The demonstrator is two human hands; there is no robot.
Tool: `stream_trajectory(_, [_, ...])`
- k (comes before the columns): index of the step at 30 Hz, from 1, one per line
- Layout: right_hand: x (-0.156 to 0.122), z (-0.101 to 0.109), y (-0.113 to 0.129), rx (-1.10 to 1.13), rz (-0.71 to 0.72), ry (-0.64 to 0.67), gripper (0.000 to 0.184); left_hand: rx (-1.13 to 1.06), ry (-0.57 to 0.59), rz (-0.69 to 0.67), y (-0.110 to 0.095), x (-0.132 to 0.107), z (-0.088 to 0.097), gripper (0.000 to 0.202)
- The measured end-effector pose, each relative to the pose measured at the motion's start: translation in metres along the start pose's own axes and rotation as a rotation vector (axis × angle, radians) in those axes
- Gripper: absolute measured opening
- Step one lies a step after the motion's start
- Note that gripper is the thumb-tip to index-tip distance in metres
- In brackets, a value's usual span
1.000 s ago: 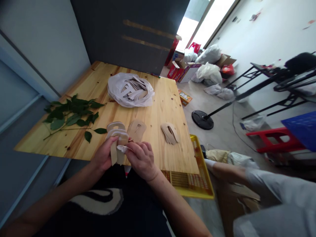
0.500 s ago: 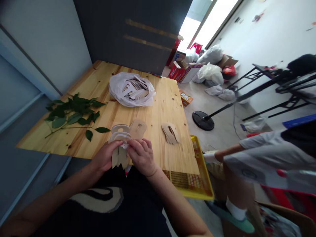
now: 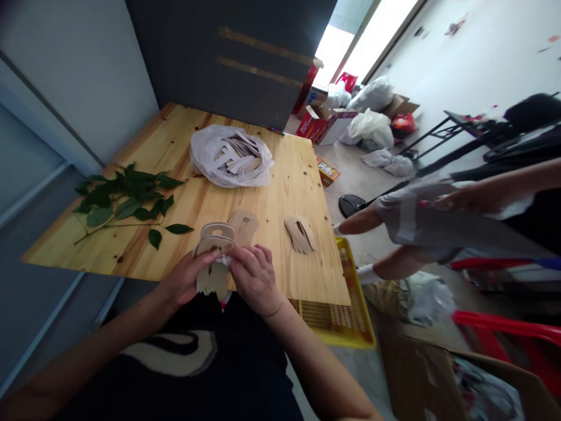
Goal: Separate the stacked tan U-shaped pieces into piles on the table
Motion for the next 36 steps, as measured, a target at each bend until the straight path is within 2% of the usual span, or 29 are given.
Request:
stream_trajectory(9, [0.002,0.001,0.010,-0.027,0.145,0.012,0.018,-0.040,-0.114,0.070,0.010,-0.001,0.006,0.016])
stream_trajectory(12, [-0.002,0.008,0.014,0.029,0.174,0.011,0.020,-0.046,-0.161,0.015,0.006,0.002,0.009,0.014])
stream_trajectory(16, [-0.006,0.016,0.020,0.106,0.170,0.015,0.020,-0.023,-0.271,-0.109,-0.009,0.003,0.018,0.020])
stream_trajectory(19, [-0.001,0.017,0.016,0.017,0.096,-0.014,0.019,0.062,-0.194,-0.128,-0.013,0.002,0.012,0.020])
stream_trajectory(23, [0.005,0.006,0.010,-0.126,0.060,0.016,0.015,0.161,-0.108,-0.136,-0.009,-0.002,0.004,0.019])
stream_trajectory(26, [0.002,0.004,0.012,-0.093,0.112,0.012,0.015,0.164,-0.133,-0.153,-0.011,-0.003,0.006,0.019])
stream_trajectory(29, [-0.004,0.008,0.017,-0.028,0.180,-0.016,0.017,0.105,-0.145,-0.113,-0.012,-0.002,0.010,0.022])
stream_trajectory(32, [-0.007,0.010,0.015,-0.045,0.171,-0.031,0.017,0.158,-0.086,-0.108,-0.016,-0.003,0.008,0.023])
stream_trajectory(36, [-0.004,0.009,0.010,-0.037,0.110,-0.059,0.016,0.262,0.054,-0.138,-0.017,-0.006,-0.002,0.019])
Point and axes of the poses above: each hand's wrist, its own x-axis towards the middle knuckle, its own z-axis out of the back of the hand, y = z × x, the point moved 7 cm from there along x, towards the middle knuckle, and after that the axes turned 7 degrees about -x, right-handed, at the moved point
